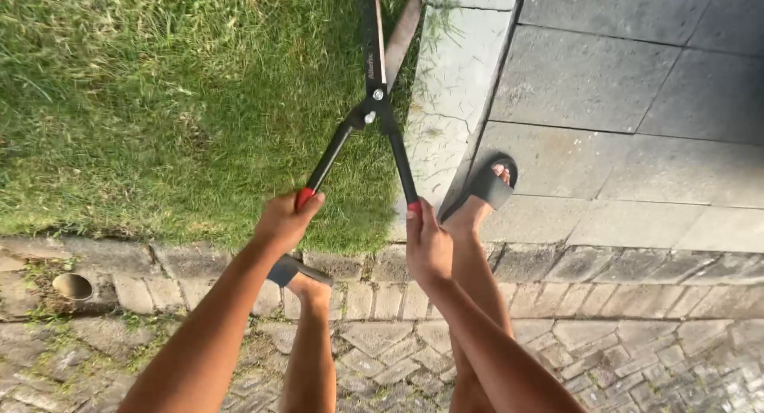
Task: Trimming grass and small plants using garden shears near a driveway
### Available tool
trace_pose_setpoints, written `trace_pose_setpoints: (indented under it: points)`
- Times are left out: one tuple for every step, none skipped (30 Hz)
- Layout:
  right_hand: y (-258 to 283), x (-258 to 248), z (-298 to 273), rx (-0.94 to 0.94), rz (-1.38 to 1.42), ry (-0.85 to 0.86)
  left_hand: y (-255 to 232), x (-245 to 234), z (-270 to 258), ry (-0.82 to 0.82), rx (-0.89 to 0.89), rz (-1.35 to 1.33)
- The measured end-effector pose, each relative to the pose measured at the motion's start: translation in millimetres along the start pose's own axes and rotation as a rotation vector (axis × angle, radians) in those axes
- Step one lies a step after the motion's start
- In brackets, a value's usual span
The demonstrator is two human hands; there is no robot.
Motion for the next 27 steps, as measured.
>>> trace_pose_setpoints:
  points:
    - [-10,1,-4,0.0,-0.015,-0.011,9,4,-3,-0.006,-0.013,0.044]
    - [-6,-2,-6,0.002,-0.017,-0.012,6,5,-3,-0.004,-0.012,0.043]
    - [-2,-4,-6,0.018,-0.015,-0.017,5,7,-2,0.011,-0.034,0.046]
    - [2,-6,-4,0.027,-0.013,-0.022,3,7,0,0.018,-0.055,0.049]
    - [7,-10,8,0.021,-0.015,-0.022,-5,2,8,0.012,-0.054,0.047]
    - [8,-11,14,0.03,-0.025,-0.022,-11,-1,12,0.018,-0.03,0.006]
    - [8,-12,20,0.039,-0.034,-0.022,-17,-3,17,0.023,-0.006,-0.035]
    - [10,-8,20,0.038,-0.034,-0.016,-15,-3,17,0.02,-0.012,-0.035]
    - [11,-5,19,0.039,-0.012,-0.013,-12,-4,17,0.017,-0.034,-0.001]
    - [12,-3,18,0.045,0.01,-0.017,-12,-3,20,0.021,-0.051,0.034]
    - [10,3,26,0.049,0.009,-0.017,-18,-5,25,0.026,-0.052,0.034]
    - [8,11,30,0.033,0.001,-0.022,-22,-7,24,0.01,-0.067,0.13]
    - [6,20,34,0.017,-0.007,-0.028,-25,-9,21,-0.005,-0.083,0.227]
    - [4,17,38,0.017,-0.004,-0.041,-28,-6,24,-0.004,-0.071,0.231]
    - [3,14,42,0.009,-0.021,-0.061,-31,-4,26,-0.019,-0.061,0.189]
    - [1,15,43,-0.008,-0.046,-0.059,-28,-1,20,-0.044,-0.07,0.136]
    - [-1,12,53,-0.016,-0.051,-0.05,-24,1,32,-0.053,-0.077,0.129]
    - [-7,7,54,-0.035,-0.091,-0.077,-18,10,39,-0.05,-0.093,0.177]
    - [-13,2,55,-0.055,-0.131,-0.104,-12,18,46,-0.047,-0.109,0.225]
    - [-22,-3,60,-0.054,-0.138,-0.107,-17,25,43,-0.044,-0.105,0.218]
    - [-29,-10,63,-0.072,-0.205,-0.134,-24,32,39,-0.061,-0.048,0.145]
    - [-34,-14,63,-0.091,-0.269,-0.151,-29,36,31,-0.08,-0.001,0.073]
    - [-31,-23,58,-0.091,-0.274,-0.146,-29,37,30,-0.079,-0.007,0.067]
    - [-28,-35,53,-0.093,-0.191,-0.121,-34,39,29,-0.078,0.044,0.057]
    - [-24,-48,47,-0.096,-0.108,-0.097,-42,40,27,-0.078,0.096,0.048]
    - [-25,-57,41,-0.101,-0.107,-0.104,-45,43,17,-0.082,0.104,0.049]
    - [-26,-66,35,-0.069,-0.143,-0.085,-48,46,6,-0.058,0.106,-0.082]
Point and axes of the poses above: each hand's wrist, its own z-axis towards the middle knuckle, its own x-axis out of the palm, y = z × x, the point moved 6 cm from there along z, towards the middle knuckle, and after that the axes turned 11 degrees about y, right-handed, at the moved point
